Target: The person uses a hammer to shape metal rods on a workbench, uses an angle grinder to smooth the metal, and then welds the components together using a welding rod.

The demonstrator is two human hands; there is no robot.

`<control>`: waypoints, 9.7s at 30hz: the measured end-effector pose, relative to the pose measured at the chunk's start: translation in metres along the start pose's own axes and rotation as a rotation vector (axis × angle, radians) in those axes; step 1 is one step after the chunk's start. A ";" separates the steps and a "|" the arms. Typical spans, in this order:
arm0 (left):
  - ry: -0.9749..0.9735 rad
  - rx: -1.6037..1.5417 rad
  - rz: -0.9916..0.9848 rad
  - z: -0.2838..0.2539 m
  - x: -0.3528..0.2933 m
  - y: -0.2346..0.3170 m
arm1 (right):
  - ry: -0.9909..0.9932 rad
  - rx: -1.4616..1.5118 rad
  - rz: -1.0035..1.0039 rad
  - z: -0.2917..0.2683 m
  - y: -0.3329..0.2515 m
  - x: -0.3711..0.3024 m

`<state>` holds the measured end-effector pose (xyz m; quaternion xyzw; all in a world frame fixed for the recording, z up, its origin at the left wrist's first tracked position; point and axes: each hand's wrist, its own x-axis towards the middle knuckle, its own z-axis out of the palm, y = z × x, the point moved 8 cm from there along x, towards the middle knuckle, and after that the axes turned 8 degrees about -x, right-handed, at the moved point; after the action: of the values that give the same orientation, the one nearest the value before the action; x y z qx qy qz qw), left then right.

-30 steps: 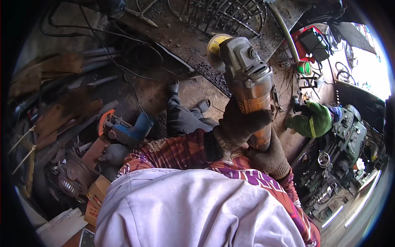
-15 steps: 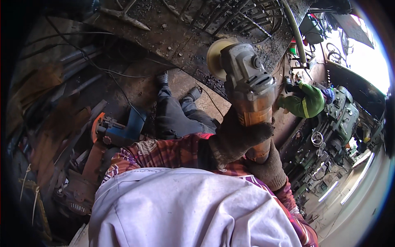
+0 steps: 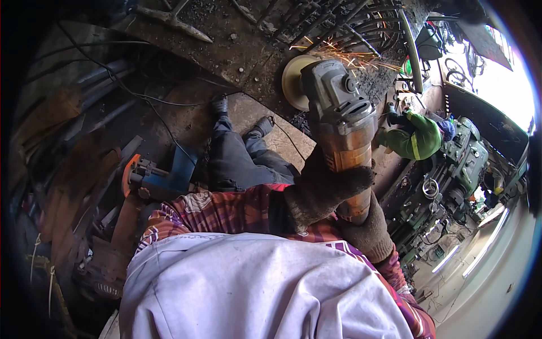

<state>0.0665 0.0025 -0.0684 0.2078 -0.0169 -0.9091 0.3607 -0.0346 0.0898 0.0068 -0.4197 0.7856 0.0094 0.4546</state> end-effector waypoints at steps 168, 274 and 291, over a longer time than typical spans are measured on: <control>0.439 2.057 -0.151 -0.044 -0.173 0.062 | 0.211 -0.312 -0.401 -0.285 -0.050 0.378; -0.122 1.991 1.270 0.046 0.044 0.400 | 0.566 -0.154 -0.622 -0.009 -0.132 0.111; 0.029 1.859 1.171 0.071 0.027 0.396 | 0.361 -0.443 -0.602 0.003 -0.167 0.124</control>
<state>0.2780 -0.3164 0.0580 0.3690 -0.7871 -0.2272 0.4391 0.0500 -0.0975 -0.0232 -0.7133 0.6738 -0.0286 0.1907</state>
